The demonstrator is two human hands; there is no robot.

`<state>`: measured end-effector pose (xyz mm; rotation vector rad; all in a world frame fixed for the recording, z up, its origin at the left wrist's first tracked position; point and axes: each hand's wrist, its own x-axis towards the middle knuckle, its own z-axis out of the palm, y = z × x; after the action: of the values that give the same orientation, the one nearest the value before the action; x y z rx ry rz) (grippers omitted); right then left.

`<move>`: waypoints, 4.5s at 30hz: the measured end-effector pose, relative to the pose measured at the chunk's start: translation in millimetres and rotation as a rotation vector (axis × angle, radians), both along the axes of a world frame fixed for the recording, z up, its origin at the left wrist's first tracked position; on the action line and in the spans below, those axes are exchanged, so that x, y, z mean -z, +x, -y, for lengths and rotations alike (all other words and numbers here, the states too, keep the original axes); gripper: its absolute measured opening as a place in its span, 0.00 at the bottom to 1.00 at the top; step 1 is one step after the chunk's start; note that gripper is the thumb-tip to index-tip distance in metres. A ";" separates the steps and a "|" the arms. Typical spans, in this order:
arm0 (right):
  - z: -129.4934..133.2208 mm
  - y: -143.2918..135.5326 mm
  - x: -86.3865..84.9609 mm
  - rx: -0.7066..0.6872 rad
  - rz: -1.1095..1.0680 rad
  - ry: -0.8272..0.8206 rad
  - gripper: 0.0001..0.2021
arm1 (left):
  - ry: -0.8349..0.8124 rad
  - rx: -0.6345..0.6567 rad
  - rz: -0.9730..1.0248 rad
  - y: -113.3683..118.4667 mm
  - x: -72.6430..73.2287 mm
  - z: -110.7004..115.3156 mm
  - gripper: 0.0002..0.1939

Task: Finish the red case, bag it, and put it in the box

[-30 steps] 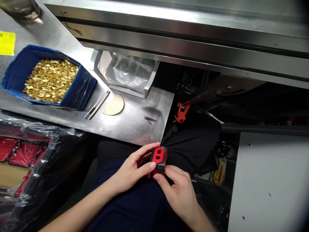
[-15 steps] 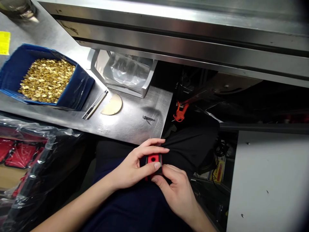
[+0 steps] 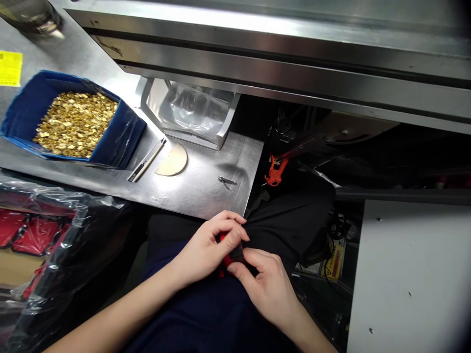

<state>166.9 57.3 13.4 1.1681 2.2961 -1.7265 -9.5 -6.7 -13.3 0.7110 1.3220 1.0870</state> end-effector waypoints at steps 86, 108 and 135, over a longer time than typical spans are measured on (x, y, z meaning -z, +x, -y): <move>-22.7 15.1 -7.7 0.095 -0.061 -0.092 0.06 | 0.314 0.230 -0.081 0.4 17.3 5.3 0.40; -18.5 18.8 12.6 0.193 -0.106 -0.037 0.07 | 0.283 0.090 -0.034 1.5 25.2 1.5 0.23; -19.9 -1.5 29.3 0.841 -0.279 -0.781 0.12 | 0.108 -0.091 0.203 -6.7 17.5 9.8 0.24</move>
<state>165.4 77.2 -15.9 1.8478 0.9258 -2.7858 -16.2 -16.5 -30.7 0.6068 1.1372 1.2771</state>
